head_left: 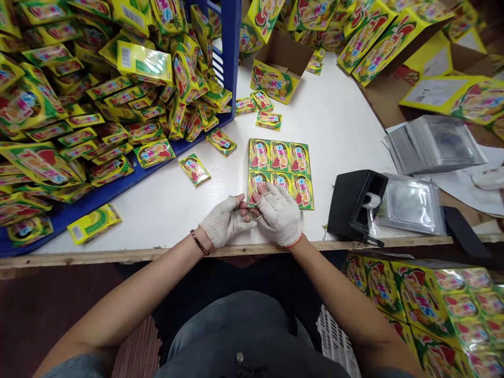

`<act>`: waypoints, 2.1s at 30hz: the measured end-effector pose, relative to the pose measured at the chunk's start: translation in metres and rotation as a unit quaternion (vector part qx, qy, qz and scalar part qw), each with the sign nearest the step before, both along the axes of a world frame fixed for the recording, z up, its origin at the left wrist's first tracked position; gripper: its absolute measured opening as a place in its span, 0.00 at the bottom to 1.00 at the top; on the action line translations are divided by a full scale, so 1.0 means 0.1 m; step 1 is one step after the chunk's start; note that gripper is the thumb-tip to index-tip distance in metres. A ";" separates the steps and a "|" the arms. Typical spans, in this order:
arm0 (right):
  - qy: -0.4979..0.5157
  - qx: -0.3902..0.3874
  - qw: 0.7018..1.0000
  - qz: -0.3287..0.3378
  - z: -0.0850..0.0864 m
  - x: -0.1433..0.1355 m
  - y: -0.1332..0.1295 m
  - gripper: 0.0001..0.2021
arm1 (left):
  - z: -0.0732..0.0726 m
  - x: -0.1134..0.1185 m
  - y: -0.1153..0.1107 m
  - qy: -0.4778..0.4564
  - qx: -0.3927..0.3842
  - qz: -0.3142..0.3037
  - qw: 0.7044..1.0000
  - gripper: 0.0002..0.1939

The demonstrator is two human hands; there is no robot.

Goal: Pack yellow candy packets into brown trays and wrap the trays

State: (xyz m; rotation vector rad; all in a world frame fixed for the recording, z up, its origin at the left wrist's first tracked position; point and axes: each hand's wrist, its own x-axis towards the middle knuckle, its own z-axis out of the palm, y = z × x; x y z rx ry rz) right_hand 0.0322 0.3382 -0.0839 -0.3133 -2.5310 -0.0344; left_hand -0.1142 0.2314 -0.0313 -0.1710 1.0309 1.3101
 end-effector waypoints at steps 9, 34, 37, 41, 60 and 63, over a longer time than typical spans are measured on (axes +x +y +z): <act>-0.016 -0.008 1.000 0.010 0.15 -0.01 0.02 0.17 | 0.11 -0.14 0.22 0.167 -0.009 -0.111 0.980 0.13; -0.044 0.032 0.998 0.044 0.08 0.03 0.00 0.17 | 0.25 0.23 -0.23 0.056 -0.059 0.110 0.991 0.06; -0.024 0.043 0.997 0.061 0.06 0.02 0.00 0.18 | 0.12 0.23 -0.26 0.045 -0.068 0.103 0.991 0.12; 0.021 0.015 0.998 0.065 0.09 0.00 -0.02 0.17 | -0.11 0.21 -0.22 0.157 0.017 0.022 0.987 0.19; 0.296 -0.468 0.810 -0.195 0.72 1.07 0.11 0.11 | -0.13 -0.10 0.36 0.908 0.325 -0.204 0.170 0.10; 0.301 -0.335 0.795 -0.407 0.77 1.75 0.34 0.16 | -0.18 -0.15 0.38 0.914 0.356 -0.128 0.146 0.11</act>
